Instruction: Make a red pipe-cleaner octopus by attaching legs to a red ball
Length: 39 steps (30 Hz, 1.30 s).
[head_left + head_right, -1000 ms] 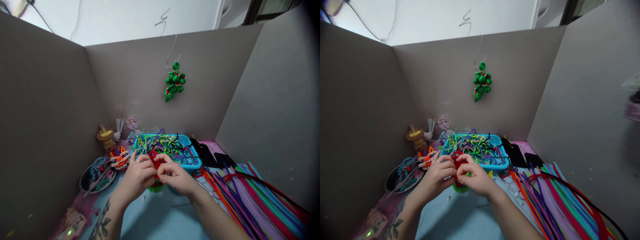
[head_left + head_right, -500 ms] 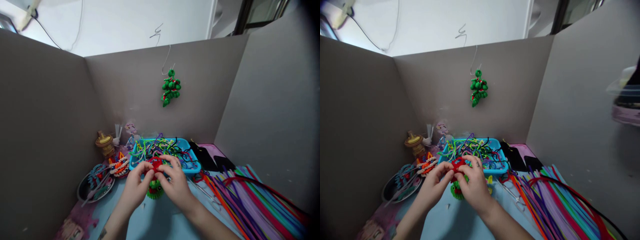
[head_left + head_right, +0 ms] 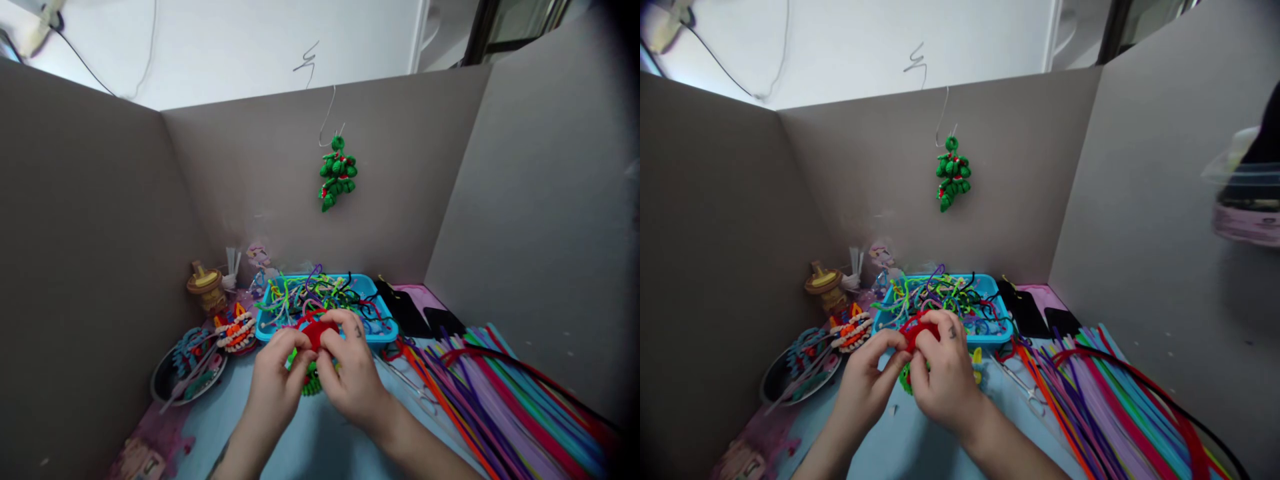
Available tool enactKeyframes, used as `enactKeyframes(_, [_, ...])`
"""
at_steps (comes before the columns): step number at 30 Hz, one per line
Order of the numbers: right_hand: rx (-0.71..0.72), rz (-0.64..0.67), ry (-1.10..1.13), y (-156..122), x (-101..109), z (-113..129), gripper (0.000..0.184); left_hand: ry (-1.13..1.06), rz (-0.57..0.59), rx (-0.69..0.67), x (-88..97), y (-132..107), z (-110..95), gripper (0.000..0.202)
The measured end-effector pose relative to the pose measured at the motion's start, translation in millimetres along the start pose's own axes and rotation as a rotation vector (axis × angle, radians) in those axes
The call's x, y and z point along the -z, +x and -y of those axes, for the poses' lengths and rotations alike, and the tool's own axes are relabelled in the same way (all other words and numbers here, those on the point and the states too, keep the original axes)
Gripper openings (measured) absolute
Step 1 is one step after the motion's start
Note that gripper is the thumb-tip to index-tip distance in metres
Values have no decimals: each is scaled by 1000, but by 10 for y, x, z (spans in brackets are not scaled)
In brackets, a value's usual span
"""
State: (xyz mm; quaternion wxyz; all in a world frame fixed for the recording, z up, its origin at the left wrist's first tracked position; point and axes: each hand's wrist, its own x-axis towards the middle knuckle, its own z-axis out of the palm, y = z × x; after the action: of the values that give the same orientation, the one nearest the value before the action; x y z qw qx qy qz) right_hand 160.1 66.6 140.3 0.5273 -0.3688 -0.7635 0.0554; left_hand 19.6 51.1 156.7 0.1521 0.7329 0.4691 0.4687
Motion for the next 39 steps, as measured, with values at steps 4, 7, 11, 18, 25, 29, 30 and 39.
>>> enactKeyframes(4, [-21, -28, -21, -11, 5, 19, 15, -18, -122, -48, -123, -52, 7, 13])
enactKeyframes(7, [-48, -40, -32, -16, -7, 15, 16, -23, -185, -97, -183, -82, -1, 13])
enactKeyframes(11, [-82, -62, -40, -1, -6, -4, 16, -41, -214, -137, -205, -97, -6, 11])
enactKeyframes(18, [-14, -33, -170, 8, 33, -46, 13, -91, -101, 146, -130, -39, 49, 18])
enactKeyframes(25, [186, -4, -266, -28, -30, -112, 13, -369, 64, 395, -32, 70, 71, 19])
enactKeyframes(29, [142, -29, -199, -29, -49, -95, 16, -663, -51, 529, -111, 61, 86, 22])
enactKeyframes(30, [123, -30, -186, -29, -51, -86, 17, -735, -83, 553, -140, 49, 82, 23])
enactKeyframes(39, [-7, 35, -29, -39, -75, -37, 16, -1082, -19, 716, -166, 46, -3, 32])
